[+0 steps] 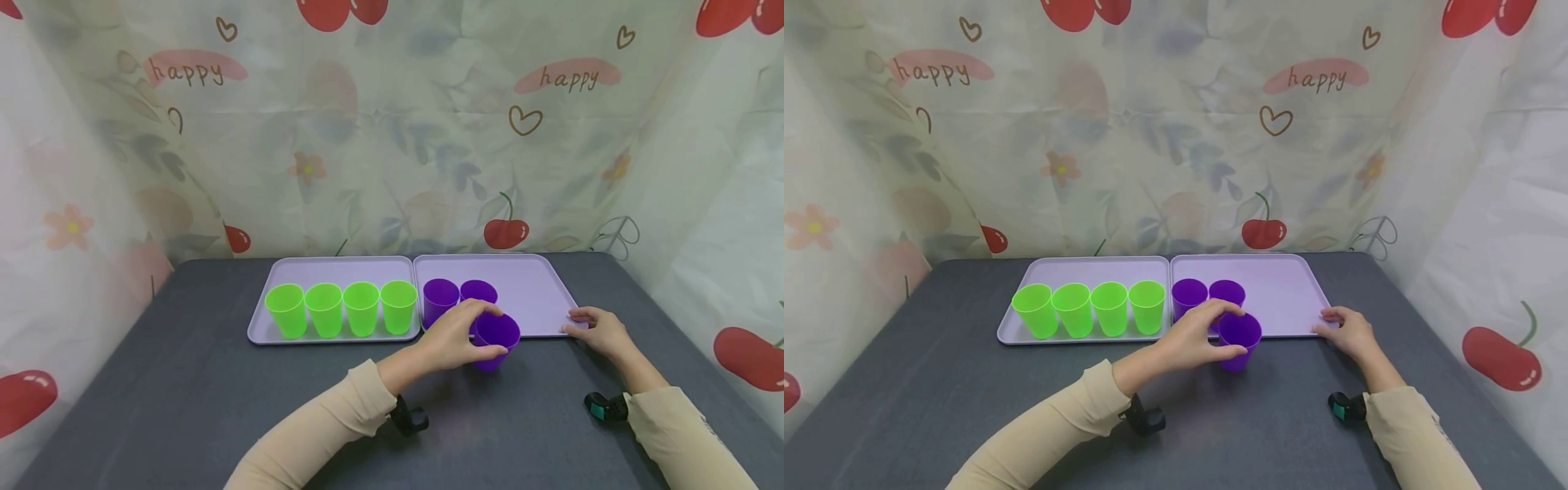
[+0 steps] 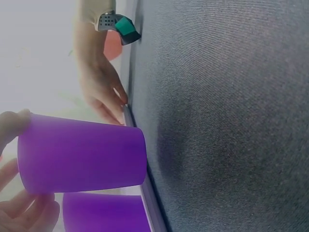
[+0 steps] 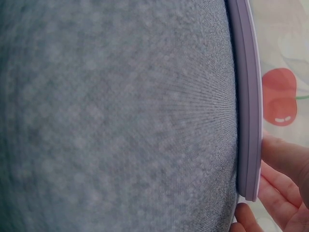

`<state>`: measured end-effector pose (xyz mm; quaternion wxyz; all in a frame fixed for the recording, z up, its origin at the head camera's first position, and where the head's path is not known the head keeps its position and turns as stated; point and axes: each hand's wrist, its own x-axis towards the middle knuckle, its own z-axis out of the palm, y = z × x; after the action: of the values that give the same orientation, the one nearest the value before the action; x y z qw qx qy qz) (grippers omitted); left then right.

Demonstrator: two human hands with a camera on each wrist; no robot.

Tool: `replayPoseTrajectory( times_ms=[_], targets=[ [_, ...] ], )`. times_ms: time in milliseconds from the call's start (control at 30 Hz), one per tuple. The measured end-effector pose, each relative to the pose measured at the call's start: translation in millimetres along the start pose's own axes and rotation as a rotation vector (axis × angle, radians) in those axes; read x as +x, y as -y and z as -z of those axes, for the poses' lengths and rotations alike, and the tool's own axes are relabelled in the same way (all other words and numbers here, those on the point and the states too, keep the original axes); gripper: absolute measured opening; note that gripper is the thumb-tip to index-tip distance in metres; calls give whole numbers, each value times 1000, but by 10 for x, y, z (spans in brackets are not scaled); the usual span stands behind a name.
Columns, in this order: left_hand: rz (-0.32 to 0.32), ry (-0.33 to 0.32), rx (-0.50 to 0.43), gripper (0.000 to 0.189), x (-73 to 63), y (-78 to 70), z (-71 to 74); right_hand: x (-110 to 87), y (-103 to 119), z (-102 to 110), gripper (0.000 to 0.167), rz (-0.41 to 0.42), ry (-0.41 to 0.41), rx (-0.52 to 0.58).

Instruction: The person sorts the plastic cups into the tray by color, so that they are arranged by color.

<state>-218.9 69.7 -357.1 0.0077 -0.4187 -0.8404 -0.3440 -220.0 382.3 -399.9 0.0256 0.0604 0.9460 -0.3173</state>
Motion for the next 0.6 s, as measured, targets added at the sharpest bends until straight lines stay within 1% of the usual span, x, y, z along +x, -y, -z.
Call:
replayPoseTrajectory(
  times_ms=[200, 500, 600],
  targets=[
    [-9, 2, -6, 49, 19, -22, 22, 3, -6, 1, 58, -6, -5, 4],
    [-48, -22, 46, 47, 63, -79, 71, 2, -9, -7, 58, -3, -1, 5],
    [-64, -28, 77, 47, 80, -99, 91, 0, -8, -5, 57, 1, -1, 2]
  ],
)
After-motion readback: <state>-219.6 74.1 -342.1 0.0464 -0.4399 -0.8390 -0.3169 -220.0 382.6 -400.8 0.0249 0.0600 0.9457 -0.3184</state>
